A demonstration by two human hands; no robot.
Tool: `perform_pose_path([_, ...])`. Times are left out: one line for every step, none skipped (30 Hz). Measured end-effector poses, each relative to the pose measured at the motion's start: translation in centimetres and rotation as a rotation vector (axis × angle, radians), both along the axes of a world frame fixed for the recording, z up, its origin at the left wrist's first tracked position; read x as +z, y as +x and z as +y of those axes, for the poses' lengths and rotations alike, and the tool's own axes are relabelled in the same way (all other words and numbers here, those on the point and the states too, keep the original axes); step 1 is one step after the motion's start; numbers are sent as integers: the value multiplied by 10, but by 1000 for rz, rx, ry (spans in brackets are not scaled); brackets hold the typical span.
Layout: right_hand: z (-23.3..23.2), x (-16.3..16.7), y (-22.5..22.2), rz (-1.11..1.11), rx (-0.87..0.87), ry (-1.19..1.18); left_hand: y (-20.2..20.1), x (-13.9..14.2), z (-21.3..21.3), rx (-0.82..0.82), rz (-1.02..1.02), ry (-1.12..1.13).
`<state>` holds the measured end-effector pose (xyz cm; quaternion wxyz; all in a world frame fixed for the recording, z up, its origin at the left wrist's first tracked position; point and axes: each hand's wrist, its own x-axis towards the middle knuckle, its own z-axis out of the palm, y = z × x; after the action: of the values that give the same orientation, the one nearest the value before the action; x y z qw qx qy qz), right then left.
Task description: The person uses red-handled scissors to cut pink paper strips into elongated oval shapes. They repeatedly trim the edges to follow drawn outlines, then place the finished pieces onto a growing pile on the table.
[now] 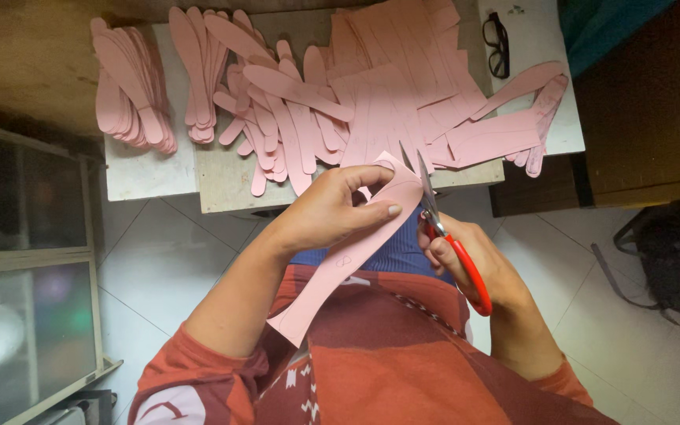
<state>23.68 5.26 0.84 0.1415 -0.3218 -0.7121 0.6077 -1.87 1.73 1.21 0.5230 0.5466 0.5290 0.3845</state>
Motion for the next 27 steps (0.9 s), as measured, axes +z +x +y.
perform_pose_path([1, 1, 2, -54, -9, -16, -1, -1, 0, -25, -17, 39])
perform_pose_path([2, 1, 5, -107, -18, -31, -2, -2, 0, -51, -34, 78])
perform_pose_path([4, 1, 7, -159, -27, -47, -4, -3, -1, -76, -51, 118])
perform_pose_path([5, 1, 10, -177, -16, -47, -6, -5, 0, -108, -93, 77])
perform_pose_path([7, 1, 13, -196, -6, -46, -8, -8, 1, -139, -137, 37])
perform_pose_path([8, 0, 15, -214, 4, -44, -10, -11, 1, -172, -179, -2])
perform_pose_path([8, -2, 14, -106, 3, -58, -12, -13, 2, -166, -419, -90])
perform_pose_path([7, -6, 12, 2, 3, -72, -13, -16, 2, -158, -658, -180])
perform_pose_path([5, -10, 9, 110, 3, -87, -13, -19, 3, -148, -897, -273])
perform_pose_path([3, -16, 5, 203, -46, -182, -9, -22, 2, -116, -862, -168])
perform_pose_path([0, -23, -3, 297, -96, -274, 1, -26, -2, -85, -825, -62])
perform_pose_path([-3, -28, -10, 393, -146, -367, 11, -29, -4, -54, -786, 42])
perform_pose_path([-5, -33, -16, 381, -200, -342, 24, -31, -6, -8, -849, 8])
perform_pose_path([-8, -38, -22, 367, -253, -319, 38, -33, -7, 41, -911, -28])
perform_pose_path([-11, -41, -26, 353, -304, -296, 48, -34, -7, 91, -974, -62])
perform_pose_path([-13, -44, -30, 337, -301, -290, 53, -34, -6, 173, -954, -64])
perform_pose_path([-16, -46, -33, 320, -297, -285, 59, -34, -6, 256, -932, -66])
perform_pose_path([-17, -47, -35, 304, -293, -279, 62, -33, -5, 337, -909, -67])
perform_pose_path([-17, -48, -38, 290, -282, -259, 66, -32, -5, 416, -886, -69])
perform_pose_path([-17, -48, -40, 276, -271, -239, 68, -30, -4, 495, -862, -71])
perform_pose_path([-16, -48, -40, 261, -262, -219, 69, -30, -4, 572, -838, -75])
perform_pose_path([-15, -46, -40, 274, -231, -183, 70, -29, -5, 549, -833, -38])
perform_pose_path([-12, -44, -39, 289, -201, -146, 70, -29, -5, 527, -826, 1])
perform_pose_path([-10, -43, -39, 304, -169, -112, 71, -30, -6, 505, -818, 38])
perform_pose_path([-9, -41, -40, 320, -150, -67, 72, -31, -7, 532, -781, 24])
perform_pose_path([-7, -39, -40, 336, -129, -22, 74, -32, -7, 558, -744, 12])
perform_pose_path([-6, -37, -40, 353, -108, 24, 76, -33, -7, 585, -707, 1])
